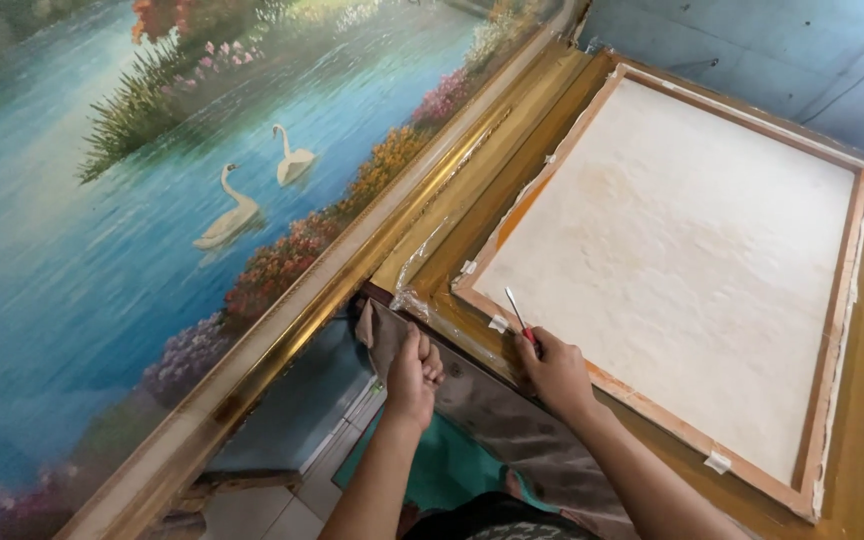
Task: Trimming excess plastic wrap from a framed canvas using a utility knife and then moving the artwork.
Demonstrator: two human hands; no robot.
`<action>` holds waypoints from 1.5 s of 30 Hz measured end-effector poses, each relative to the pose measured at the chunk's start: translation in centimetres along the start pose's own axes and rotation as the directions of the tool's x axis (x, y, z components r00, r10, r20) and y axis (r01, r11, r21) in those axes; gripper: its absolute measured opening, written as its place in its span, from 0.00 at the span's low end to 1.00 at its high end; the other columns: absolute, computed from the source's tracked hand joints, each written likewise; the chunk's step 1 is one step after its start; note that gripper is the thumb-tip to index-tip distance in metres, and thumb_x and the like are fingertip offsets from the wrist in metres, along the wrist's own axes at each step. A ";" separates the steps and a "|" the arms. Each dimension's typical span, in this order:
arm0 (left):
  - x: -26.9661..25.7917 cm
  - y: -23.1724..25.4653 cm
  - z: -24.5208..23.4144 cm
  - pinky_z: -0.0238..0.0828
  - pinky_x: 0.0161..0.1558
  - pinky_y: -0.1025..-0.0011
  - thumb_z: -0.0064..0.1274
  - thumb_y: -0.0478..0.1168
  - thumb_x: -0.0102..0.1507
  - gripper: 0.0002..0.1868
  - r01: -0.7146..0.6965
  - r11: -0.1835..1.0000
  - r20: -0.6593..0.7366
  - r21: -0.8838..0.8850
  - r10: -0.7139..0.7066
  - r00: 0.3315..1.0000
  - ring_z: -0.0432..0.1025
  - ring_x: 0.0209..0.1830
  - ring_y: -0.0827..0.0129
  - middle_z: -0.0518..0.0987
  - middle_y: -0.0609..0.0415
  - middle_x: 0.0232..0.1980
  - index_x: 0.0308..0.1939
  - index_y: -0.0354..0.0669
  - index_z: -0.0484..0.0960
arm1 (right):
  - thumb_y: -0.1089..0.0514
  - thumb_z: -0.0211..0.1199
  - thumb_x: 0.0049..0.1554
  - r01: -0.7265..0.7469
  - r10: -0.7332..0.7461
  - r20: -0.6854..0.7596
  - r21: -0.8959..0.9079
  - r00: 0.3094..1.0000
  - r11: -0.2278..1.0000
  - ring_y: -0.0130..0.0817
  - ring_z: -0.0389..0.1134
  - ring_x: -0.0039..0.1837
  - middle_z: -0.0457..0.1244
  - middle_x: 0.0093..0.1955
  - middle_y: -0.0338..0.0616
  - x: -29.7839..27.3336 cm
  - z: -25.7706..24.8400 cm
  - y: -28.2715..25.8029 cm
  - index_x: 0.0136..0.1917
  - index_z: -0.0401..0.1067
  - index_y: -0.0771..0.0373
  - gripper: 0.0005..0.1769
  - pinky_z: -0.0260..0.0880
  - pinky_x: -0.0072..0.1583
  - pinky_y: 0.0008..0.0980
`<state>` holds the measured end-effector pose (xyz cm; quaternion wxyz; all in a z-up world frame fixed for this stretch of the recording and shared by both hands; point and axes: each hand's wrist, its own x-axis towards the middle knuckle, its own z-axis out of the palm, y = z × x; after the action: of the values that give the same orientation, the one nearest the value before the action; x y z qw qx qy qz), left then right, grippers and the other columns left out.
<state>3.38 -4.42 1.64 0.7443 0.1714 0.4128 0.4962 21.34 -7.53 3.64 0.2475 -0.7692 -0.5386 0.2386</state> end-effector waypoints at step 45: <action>9.7 2.7 -1.4 0.68 0.31 0.71 0.48 0.45 0.54 0.06 -0.679 -0.731 0.922 -0.073 -0.309 0.234 0.71 0.25 0.67 0.70 0.62 0.28 0.28 0.52 0.70 | 0.43 0.52 0.50 -0.006 0.005 -0.024 -0.040 1.000 0.999 0.56 0.65 0.42 0.63 0.30 0.54 0.3 0.9 1.1 0.37 0.68 0.57 0.16 0.63 0.45 0.47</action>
<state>2.27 5.09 -1.75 -0.1302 0.9780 0.1215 0.1088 21.69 -7.46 2.20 0.2379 -0.7783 -0.5381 0.2191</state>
